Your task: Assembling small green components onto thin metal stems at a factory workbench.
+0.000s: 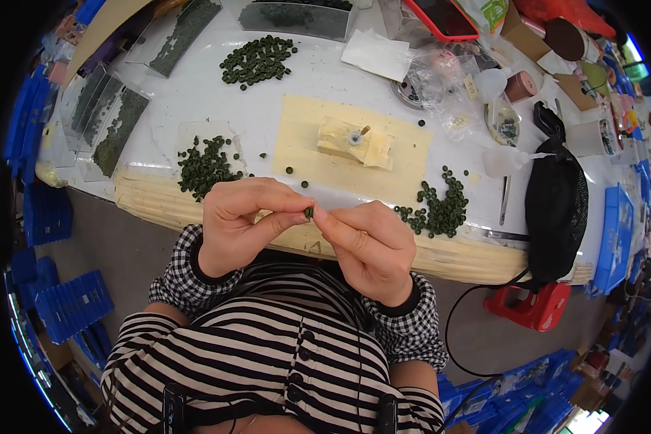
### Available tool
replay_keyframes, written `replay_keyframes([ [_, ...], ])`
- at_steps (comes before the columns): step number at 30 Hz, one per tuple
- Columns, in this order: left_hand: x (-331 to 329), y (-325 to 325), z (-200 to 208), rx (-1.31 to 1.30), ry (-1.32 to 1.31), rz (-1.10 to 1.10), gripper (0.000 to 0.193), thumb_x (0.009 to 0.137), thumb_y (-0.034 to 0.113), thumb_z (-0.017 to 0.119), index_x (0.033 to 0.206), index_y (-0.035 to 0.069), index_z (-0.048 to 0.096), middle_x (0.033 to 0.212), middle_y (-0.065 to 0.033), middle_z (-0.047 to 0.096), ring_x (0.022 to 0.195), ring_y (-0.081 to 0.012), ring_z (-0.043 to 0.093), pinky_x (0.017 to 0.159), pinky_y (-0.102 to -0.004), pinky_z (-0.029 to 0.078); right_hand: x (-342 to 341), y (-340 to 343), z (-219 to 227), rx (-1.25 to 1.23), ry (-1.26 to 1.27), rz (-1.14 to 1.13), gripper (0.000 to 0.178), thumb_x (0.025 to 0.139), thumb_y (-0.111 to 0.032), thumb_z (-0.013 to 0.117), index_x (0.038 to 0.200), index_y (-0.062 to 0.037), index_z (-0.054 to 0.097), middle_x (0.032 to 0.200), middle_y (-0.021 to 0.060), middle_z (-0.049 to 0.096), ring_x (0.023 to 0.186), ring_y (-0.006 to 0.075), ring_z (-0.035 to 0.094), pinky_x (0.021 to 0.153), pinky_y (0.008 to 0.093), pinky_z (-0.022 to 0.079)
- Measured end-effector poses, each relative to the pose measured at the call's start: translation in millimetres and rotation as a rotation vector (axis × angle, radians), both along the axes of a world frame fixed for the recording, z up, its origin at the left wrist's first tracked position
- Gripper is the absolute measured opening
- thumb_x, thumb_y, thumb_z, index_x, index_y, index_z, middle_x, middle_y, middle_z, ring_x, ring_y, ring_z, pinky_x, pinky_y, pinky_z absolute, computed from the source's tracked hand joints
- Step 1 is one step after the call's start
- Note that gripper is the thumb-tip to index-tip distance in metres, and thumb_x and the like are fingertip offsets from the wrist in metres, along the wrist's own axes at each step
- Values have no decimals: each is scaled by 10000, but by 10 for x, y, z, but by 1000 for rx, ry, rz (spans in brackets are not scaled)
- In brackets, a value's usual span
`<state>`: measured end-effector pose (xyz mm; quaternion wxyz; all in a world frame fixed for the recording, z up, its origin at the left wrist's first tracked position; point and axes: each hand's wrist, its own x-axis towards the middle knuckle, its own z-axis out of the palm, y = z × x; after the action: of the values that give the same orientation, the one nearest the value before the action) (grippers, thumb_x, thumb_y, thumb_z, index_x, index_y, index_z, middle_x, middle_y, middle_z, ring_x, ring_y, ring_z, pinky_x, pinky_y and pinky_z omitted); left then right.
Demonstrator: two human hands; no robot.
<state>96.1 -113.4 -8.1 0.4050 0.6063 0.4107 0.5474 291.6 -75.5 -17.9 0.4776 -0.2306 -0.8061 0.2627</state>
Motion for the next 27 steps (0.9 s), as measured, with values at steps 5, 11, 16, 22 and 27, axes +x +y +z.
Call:
replay_keyframes([
  [5, -6, 9, 33, 61, 105, 21, 189, 805, -59, 708, 987, -9, 721, 904, -122, 727, 808, -191, 699, 712, -261, 544, 2, -1, 4, -14, 2, 13, 382, 722, 89, 715, 1087, -24, 721, 849, 72, 656, 666, 181, 579, 581, 276, 455],
  [11, -5, 30, 66, 122, 213, 37, 195, 803, -45, 714, 992, -1, 722, 893, -116, 725, 796, -195, 699, 695, -259, 545, 19, -24, 8, -68, -6, 31, 383, 747, 123, 686, 1105, -11, 705, 857, 91, 652, 689, 196, 570, 604, 277, 454],
  [16, 13, 33, 39, 103, 166, 50, 195, 811, -36, 710, 1002, 0, 721, 883, -116, 722, 788, -186, 696, 684, -262, 544, 1, -15, -6, -65, 0, 0, 374, 733, 87, 719, 1091, -25, 720, 848, 65, 657, 663, 165, 583, 563, 264, 461],
  [22, 42, -10, -86, -249, -339, -21, 177, 901, 22, 652, 1071, -8, 692, 965, -131, 716, 827, -152, 687, 738, -255, 562, 27, 58, 97, -179, 48, -144, 337, 757, 107, 689, 1073, -7, 717, 852, 91, 654, 707, 171, 602, 613, 258, 479],
  [27, 30, 33, -215, -562, -877, -182, 218, 974, 89, 573, 1159, -11, 632, 1026, -134, 702, 913, -160, 685, 818, -250, 564, -19, 424, 247, -126, -108, -455, 164, 811, 30, 688, 972, 3, 693, 865, 92, 635, 735, 198, 600, 649, 287, 487],
])
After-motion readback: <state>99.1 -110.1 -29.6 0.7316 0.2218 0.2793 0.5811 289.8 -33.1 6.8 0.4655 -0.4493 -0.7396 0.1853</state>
